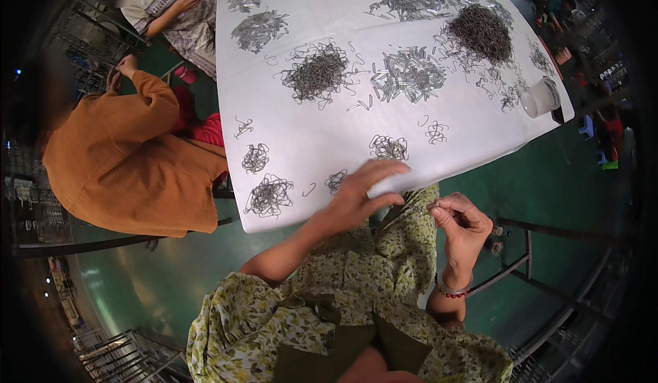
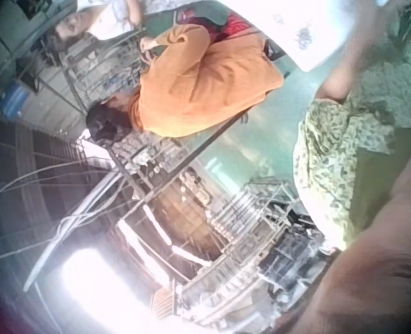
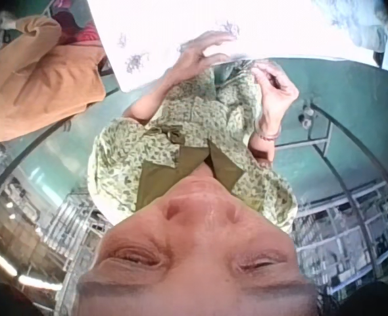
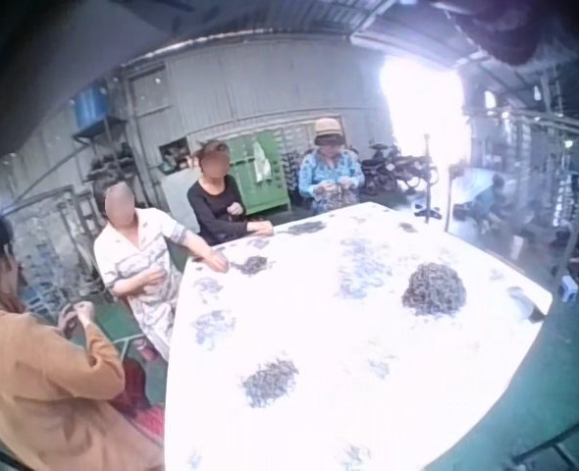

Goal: The person picks up small metal wire pieces from a white table and places them into piles. The person occasionally lifts a wire to inspect it before returning it to the table. Other people are visible in the background performing similar tasks.

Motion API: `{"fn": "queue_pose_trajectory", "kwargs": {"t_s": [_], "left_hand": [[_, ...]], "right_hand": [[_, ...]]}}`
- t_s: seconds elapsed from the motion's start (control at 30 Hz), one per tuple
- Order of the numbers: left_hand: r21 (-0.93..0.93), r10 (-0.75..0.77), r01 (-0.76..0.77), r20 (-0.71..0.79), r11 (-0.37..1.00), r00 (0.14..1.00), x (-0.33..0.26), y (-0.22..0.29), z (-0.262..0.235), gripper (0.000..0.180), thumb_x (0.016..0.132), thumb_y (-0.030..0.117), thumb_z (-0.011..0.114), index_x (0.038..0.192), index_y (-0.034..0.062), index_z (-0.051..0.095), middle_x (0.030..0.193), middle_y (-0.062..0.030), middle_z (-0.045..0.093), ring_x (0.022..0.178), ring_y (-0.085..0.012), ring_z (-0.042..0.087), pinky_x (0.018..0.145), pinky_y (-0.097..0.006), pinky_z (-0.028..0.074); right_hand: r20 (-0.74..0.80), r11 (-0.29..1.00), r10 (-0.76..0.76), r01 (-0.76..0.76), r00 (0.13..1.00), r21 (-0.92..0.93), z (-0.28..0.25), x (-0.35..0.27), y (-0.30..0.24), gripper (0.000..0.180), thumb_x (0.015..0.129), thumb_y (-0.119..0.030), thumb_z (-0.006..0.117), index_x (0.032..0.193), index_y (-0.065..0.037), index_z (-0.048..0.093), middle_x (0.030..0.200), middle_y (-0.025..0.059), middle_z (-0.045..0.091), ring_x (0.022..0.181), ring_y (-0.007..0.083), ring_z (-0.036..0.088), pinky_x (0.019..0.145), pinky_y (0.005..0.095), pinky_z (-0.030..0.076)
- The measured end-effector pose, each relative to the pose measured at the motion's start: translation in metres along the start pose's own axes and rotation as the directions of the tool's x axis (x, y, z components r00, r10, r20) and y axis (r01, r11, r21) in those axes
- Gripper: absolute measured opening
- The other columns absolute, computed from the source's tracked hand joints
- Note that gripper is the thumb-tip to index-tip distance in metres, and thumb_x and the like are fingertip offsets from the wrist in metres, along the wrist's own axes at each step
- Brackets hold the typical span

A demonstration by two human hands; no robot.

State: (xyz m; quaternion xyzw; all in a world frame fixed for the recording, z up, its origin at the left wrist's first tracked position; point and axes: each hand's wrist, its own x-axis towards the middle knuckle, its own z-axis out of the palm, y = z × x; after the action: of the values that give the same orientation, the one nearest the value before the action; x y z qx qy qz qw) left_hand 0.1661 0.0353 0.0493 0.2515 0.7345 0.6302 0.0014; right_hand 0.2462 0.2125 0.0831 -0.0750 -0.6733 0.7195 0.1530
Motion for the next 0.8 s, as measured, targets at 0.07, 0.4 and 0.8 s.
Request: {"fn": "queue_pose_trajectory", "kwargs": {"t_s": [0.07, 0.4, 0.8], "left_hand": [[0.215, -0.120, 0.132, -0.067, 0.968, 0.991, 0.026, -0.026, -0.038, 0.021, 0.080, 0.011, 0.071, 0.100, 0.0050, 0.069, 0.095, -0.0090, 0.069, 0.084, -0.0205, 0.064, 0.074, -0.031, 0.049], [0.895, -0.129, 0.231, -0.195, 0.382, 0.972, 0.075, -0.143, -0.089, 0.014, 0.082, 0.014, 0.063, 0.085, 0.0010, 0.067, 0.090, -0.0167, 0.065, 0.085, -0.0351, 0.062, 0.070, -0.044, 0.050], [-0.293, -0.174, 0.266, 0.304, 0.919, 0.937, 0.005, 0.038, -0.007, 0.012, 0.091, 0.009, 0.060, 0.101, 0.0030, 0.056, 0.095, -0.0069, 0.059, 0.089, -0.0104, 0.056, 0.078, -0.025, 0.046]], "right_hand": [[0.017, 1.000, -0.019, 0.019, 1.000, -0.003, 0.001, -0.001, -0.004, 0.016, 0.071, 0.014, 0.072, 0.085, 0.006, 0.068, 0.078, 0.0095, 0.066, 0.068, 0.0090, 0.056, 0.058, 0.0188, 0.042], [0.005, 0.998, 0.065, -0.065, 0.998, -0.013, 0.002, -0.005, 0.002, 0.017, 0.077, 0.010, 0.069, 0.094, 0.006, 0.068, 0.085, 0.0091, 0.068, 0.074, 0.0089, 0.063, 0.060, 0.0192, 0.048], [-0.055, 0.996, 0.082, -0.081, 0.995, 0.030, 0.005, -0.020, 0.003, 0.019, 0.082, 0.007, 0.066, 0.101, 0.006, 0.066, 0.089, 0.0097, 0.069, 0.072, 0.0084, 0.062, 0.059, 0.0195, 0.049]]}}
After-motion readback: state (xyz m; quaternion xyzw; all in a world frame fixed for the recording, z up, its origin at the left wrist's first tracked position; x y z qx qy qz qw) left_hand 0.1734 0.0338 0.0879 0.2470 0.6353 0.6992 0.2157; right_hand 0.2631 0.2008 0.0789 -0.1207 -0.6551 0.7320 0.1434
